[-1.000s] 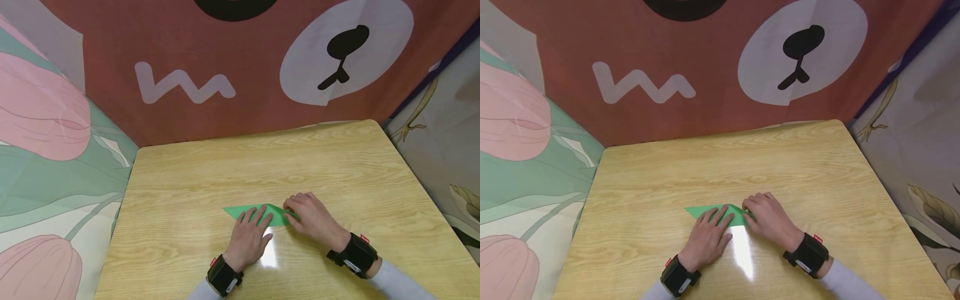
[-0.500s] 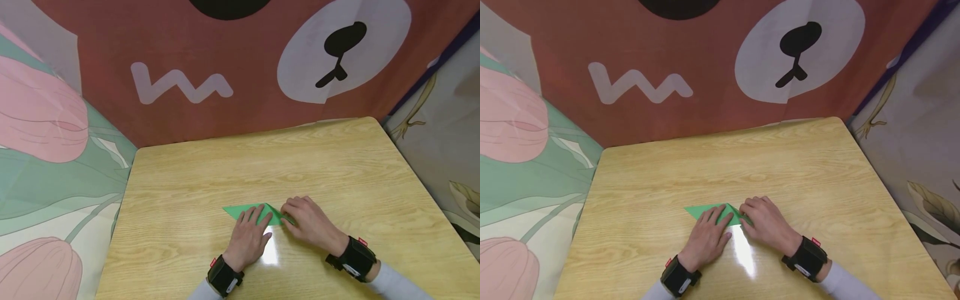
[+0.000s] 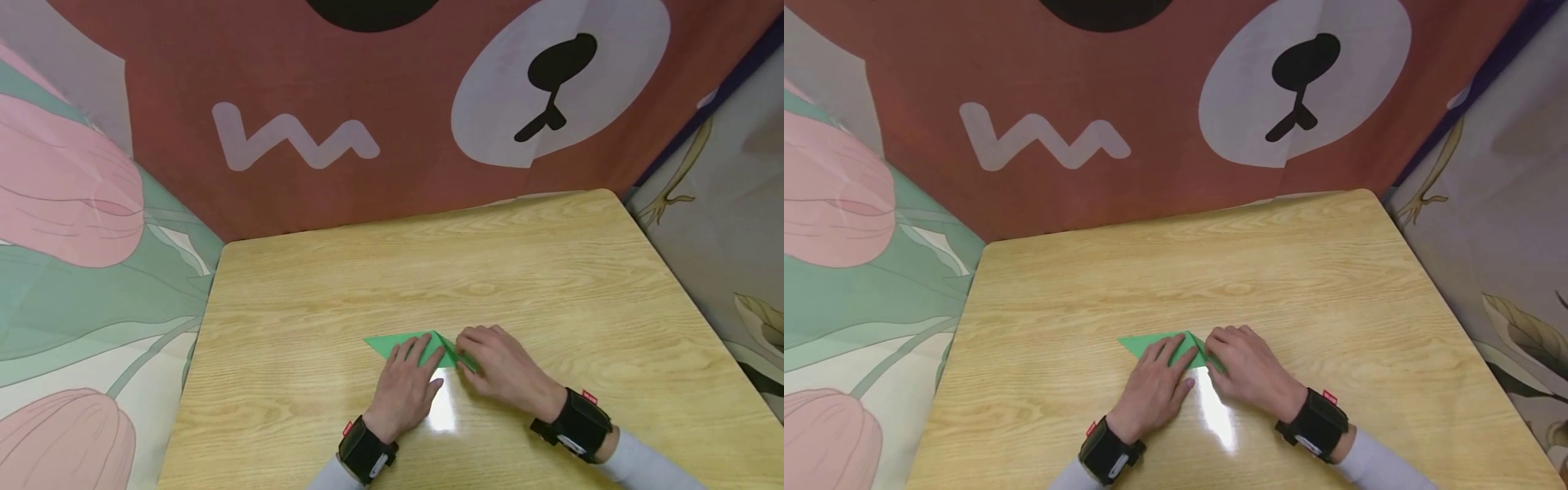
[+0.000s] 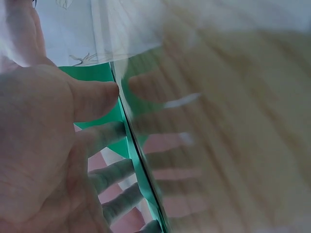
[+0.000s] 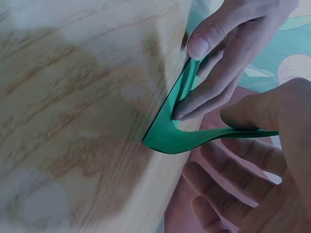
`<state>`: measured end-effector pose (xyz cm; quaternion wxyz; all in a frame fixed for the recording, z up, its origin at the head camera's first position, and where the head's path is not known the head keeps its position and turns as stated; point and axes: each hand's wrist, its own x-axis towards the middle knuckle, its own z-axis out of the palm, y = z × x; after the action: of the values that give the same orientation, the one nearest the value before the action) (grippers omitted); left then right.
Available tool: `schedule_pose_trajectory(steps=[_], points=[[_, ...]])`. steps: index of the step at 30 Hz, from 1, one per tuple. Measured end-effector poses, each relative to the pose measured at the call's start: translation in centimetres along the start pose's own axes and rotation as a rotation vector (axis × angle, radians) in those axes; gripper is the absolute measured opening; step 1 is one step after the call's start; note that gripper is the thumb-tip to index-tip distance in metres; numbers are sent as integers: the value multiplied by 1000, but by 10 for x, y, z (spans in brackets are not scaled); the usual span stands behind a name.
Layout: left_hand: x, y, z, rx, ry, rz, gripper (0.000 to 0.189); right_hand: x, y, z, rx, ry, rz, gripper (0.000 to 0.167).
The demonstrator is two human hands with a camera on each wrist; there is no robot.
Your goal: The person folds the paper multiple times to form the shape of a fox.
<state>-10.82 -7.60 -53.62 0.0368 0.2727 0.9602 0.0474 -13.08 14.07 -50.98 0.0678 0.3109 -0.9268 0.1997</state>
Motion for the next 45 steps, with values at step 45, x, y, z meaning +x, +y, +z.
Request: schedule_pose_trajectory(steps=[45], points=[[-4,-6,-3,6,4,43,68,-9,-7,15,117,-187,62,43]])
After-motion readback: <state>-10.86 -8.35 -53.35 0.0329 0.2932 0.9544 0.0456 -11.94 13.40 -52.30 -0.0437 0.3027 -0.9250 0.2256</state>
